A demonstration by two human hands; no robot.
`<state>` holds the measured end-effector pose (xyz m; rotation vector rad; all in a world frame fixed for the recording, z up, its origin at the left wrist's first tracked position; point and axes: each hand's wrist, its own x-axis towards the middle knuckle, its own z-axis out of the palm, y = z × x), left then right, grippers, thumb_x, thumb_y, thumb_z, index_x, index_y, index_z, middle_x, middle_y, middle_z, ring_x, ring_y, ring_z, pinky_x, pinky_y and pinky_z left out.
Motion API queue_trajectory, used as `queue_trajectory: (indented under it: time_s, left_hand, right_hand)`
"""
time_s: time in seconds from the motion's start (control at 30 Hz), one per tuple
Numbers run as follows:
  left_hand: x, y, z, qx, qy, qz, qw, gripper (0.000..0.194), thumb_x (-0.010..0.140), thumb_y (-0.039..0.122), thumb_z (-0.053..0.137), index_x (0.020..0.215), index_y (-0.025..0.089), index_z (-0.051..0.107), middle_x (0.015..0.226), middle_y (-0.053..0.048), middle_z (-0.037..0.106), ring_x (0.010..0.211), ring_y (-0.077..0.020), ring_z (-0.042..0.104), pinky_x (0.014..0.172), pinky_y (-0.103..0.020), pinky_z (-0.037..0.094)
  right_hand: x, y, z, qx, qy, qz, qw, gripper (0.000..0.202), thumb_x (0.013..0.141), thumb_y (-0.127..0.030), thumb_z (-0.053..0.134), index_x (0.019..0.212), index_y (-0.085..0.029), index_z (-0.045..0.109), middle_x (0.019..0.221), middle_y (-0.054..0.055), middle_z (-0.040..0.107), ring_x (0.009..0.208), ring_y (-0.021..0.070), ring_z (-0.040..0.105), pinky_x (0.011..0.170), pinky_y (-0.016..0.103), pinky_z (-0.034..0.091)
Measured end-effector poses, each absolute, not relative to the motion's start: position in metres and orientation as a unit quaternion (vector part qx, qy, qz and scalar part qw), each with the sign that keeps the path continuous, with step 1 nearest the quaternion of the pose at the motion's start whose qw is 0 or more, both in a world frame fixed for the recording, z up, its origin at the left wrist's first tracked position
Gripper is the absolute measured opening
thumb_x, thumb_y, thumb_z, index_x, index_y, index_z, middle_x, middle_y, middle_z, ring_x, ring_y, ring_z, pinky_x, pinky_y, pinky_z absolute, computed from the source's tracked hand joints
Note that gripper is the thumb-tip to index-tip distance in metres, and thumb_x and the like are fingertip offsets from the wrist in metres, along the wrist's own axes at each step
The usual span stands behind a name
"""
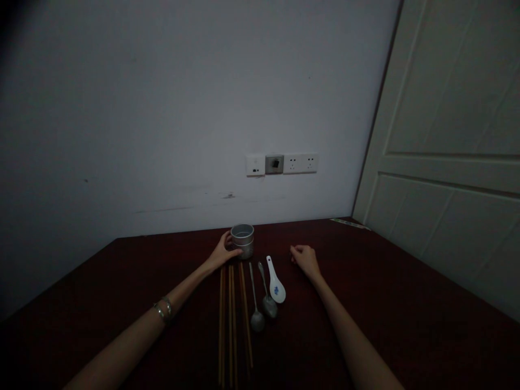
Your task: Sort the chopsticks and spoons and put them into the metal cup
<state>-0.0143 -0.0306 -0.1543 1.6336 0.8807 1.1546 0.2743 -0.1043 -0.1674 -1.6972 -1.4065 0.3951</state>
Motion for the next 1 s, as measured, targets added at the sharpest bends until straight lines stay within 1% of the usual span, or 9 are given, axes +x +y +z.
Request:
queue_trajectory:
  time_s: [0.1, 0.17, 0.23, 0.33, 0.43, 0.53, 0.63, 0.77, 1.0]
  left_hand:
    - [-0.028, -0.032, -0.152, 0.654, 0.393, 0.471, 0.443, 0.105, 0.051, 0.040, 0.078, 0.135, 0.014, 0.020, 0.140, -0.023, 0.024, 0.123, -0.0307, 0.034, 0.096, -0.041, 0.034]
    - [-0.037, -0.032, -0.148, 0.644, 0.407, 0.487, 0.427, 0.098, 0.054, 0.043, 0.075, 0.134, 0.013, 0.025, 0.139, -0.022, 0.027, 0.121, -0.0294, 0.037, 0.095, -0.039, 0.035]
    - [-0.046, -0.031, -0.143, 0.639, 0.422, 0.500, 0.405, 0.084, 0.058, 0.044, 0.072, 0.127, 0.013, 0.037, 0.134, -0.020, 0.037, 0.117, -0.0276, 0.042, 0.093, -0.037, 0.037]
    - [-0.060, -0.031, -0.135, 0.650, 0.437, 0.501, 0.368, 0.054, 0.063, 0.044, 0.067, 0.105, 0.012, 0.057, 0.115, -0.014, 0.056, 0.106, -0.0236, 0.052, 0.088, -0.032, 0.040]
    - [-0.073, -0.033, -0.130, 0.656, 0.466, 0.479, 0.352, 0.036, 0.064, 0.040, 0.063, 0.086, 0.011, 0.062, 0.091, -0.009, 0.065, 0.085, -0.0179, 0.059, 0.072, -0.026, 0.046]
    - [-0.083, -0.038, -0.127, 0.654, 0.512, 0.429, 0.357, 0.028, 0.066, 0.038, 0.058, 0.074, 0.011, 0.061, 0.065, -0.003, 0.060, 0.057, -0.0117, 0.055, 0.049, -0.021, 0.041]
    - [-0.089, -0.046, -0.127, 0.670, 0.541, 0.361, 0.358, 0.028, 0.069, 0.039, 0.053, 0.066, 0.012, 0.058, 0.049, 0.003, 0.049, 0.041, -0.0075, 0.043, 0.037, -0.018, 0.031]
    - [-0.092, -0.053, -0.130, 0.698, 0.539, 0.302, 0.362, 0.027, 0.069, 0.038, 0.051, 0.061, 0.013, 0.056, 0.050, 0.003, 0.049, 0.037, -0.0058, 0.039, 0.033, -0.017, 0.025]
    - [-0.092, -0.054, -0.136, 0.701, 0.556, 0.261, 0.363, 0.021, 0.070, 0.031, 0.048, 0.067, 0.012, 0.058, 0.055, 0.002, 0.052, 0.036, -0.0051, 0.040, 0.033, -0.015, 0.025]
  right_hand:
    - [0.274, -0.105, -0.167, -0.687, -0.563, 0.156, 0.432, 0.039, 0.075, -0.044, 0.041, 0.051, -0.017, 0.057, 0.046, 0.002, 0.059, 0.045, 0.0134, 0.054, 0.049, 0.021, 0.037]
    - [0.273, -0.106, -0.166, -0.688, -0.564, 0.157, 0.429, 0.040, 0.075, -0.044, 0.041, 0.051, -0.017, 0.058, 0.046, 0.002, 0.059, 0.046, 0.0135, 0.054, 0.049, 0.022, 0.037]
    - [0.273, -0.106, -0.166, -0.687, -0.563, 0.160, 0.430, 0.039, 0.075, -0.045, 0.042, 0.053, -0.017, 0.059, 0.047, 0.002, 0.059, 0.046, 0.0137, 0.054, 0.049, 0.022, 0.037]
    - [0.273, -0.107, -0.166, -0.686, -0.563, 0.162, 0.432, 0.039, 0.075, -0.045, 0.042, 0.055, -0.017, 0.060, 0.048, 0.003, 0.060, 0.046, 0.0138, 0.054, 0.048, 0.022, 0.037]
    - [0.273, -0.106, -0.166, -0.687, -0.564, 0.159, 0.429, 0.039, 0.074, -0.046, 0.042, 0.054, -0.017, 0.059, 0.047, 0.003, 0.060, 0.045, 0.0136, 0.053, 0.047, 0.022, 0.036]
    - [0.275, -0.106, -0.168, -0.681, -0.575, 0.157, 0.426, 0.041, 0.075, -0.047, 0.041, 0.054, -0.017, 0.058, 0.047, 0.003, 0.059, 0.045, 0.0138, 0.053, 0.047, 0.022, 0.036]
    - [0.276, -0.105, -0.170, -0.678, -0.581, 0.154, 0.423, 0.041, 0.075, -0.047, 0.040, 0.055, -0.016, 0.059, 0.047, 0.002, 0.059, 0.046, 0.0142, 0.054, 0.048, 0.022, 0.036]
    - [0.277, -0.105, -0.171, -0.684, -0.577, 0.155, 0.418, 0.041, 0.075, -0.047, 0.040, 0.058, -0.016, 0.061, 0.049, 0.002, 0.060, 0.047, 0.0142, 0.054, 0.047, 0.022, 0.036]
    - [0.276, -0.104, -0.170, -0.692, -0.578, 0.150, 0.406, 0.043, 0.075, -0.049, 0.040, 0.055, -0.017, 0.061, 0.048, 0.003, 0.060, 0.047, 0.0146, 0.054, 0.049, 0.023, 0.036]
